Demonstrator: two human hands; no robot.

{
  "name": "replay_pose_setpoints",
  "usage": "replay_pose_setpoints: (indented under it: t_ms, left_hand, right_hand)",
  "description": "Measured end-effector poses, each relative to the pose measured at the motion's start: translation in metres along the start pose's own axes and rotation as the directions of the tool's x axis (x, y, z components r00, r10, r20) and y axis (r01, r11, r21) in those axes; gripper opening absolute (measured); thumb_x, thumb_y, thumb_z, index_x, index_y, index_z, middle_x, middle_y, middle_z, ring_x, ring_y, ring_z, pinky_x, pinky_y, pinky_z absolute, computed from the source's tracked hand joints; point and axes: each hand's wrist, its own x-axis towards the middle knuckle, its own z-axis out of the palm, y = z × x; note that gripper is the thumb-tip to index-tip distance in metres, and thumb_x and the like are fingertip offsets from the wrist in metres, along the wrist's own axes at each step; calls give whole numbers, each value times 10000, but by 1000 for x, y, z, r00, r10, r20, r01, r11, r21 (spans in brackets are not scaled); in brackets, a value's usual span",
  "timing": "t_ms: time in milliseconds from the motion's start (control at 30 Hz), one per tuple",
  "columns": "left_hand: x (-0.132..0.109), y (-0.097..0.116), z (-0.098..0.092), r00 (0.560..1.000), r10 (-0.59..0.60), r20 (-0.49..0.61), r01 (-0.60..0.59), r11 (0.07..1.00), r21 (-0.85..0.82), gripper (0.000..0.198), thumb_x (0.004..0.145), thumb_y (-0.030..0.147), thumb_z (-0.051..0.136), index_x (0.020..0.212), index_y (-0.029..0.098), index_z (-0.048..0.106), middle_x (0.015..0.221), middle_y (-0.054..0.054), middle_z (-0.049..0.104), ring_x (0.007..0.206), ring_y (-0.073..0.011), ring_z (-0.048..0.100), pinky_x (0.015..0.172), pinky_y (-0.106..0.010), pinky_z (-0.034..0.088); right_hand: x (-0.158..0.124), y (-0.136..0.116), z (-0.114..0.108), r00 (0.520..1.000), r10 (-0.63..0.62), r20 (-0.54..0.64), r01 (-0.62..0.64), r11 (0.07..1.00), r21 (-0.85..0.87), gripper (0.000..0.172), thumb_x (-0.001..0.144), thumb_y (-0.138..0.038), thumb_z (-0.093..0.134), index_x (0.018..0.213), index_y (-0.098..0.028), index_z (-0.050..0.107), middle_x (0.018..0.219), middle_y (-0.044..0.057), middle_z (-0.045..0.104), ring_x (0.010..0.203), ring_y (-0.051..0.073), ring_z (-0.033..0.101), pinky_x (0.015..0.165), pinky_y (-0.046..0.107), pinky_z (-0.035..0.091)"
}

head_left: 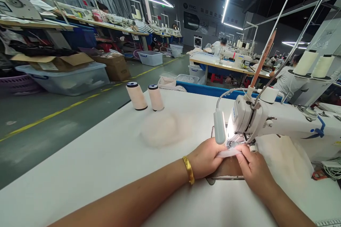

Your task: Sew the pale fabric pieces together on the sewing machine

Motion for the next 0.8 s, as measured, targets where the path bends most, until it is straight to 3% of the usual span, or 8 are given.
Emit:
replay_pose_setpoints:
  t_ms: [100, 233, 400, 800]
  left_hand:
    - [-9, 5, 1, 996, 89, 3, -89, 994, 62, 215, 836, 35, 577, 809, 205, 707, 866, -4, 658, 718, -149, 576, 688, -265, 437]
    - [-24, 13, 5, 981, 192, 18, -192, 973, 128, 241, 798, 1, 623, 801, 218, 728, 851, -2, 708, 766, -175, 592, 741, -315, 425]
    - [-30, 17, 6, 982, 188, 24, -190, 966, 177, 250, 814, -10, 620, 800, 223, 710, 841, 5, 711, 735, -167, 570, 743, -333, 401]
    - [-18, 1, 7, 984, 180, 11, -178, 955, 239, 195, 859, 29, 619, 807, 206, 682, 886, -21, 719, 765, -192, 619, 734, -346, 399]
  right_hand:
    - [-4, 0, -7, 983, -147, 109, 149, 989, -6, 270, 976, -100, 382, 973, -249, 607, 822, 11, 667, 742, 205, 598, 649, 315, 422]
    - [-12, -2, -16, 917, -299, 263, 326, 943, -68, 275, 855, -19, 456, 921, -242, 602, 857, 15, 659, 797, 217, 563, 698, 339, 387]
    - [-15, -4, -18, 920, -247, 304, 290, 951, -104, 259, 833, 17, 486, 870, -225, 572, 904, 12, 668, 846, 215, 560, 744, 348, 379]
    - [-11, 8, -6, 947, -200, 253, 239, 962, -134, 340, 851, 48, 433, 957, -230, 597, 914, 23, 667, 810, 220, 575, 708, 350, 383]
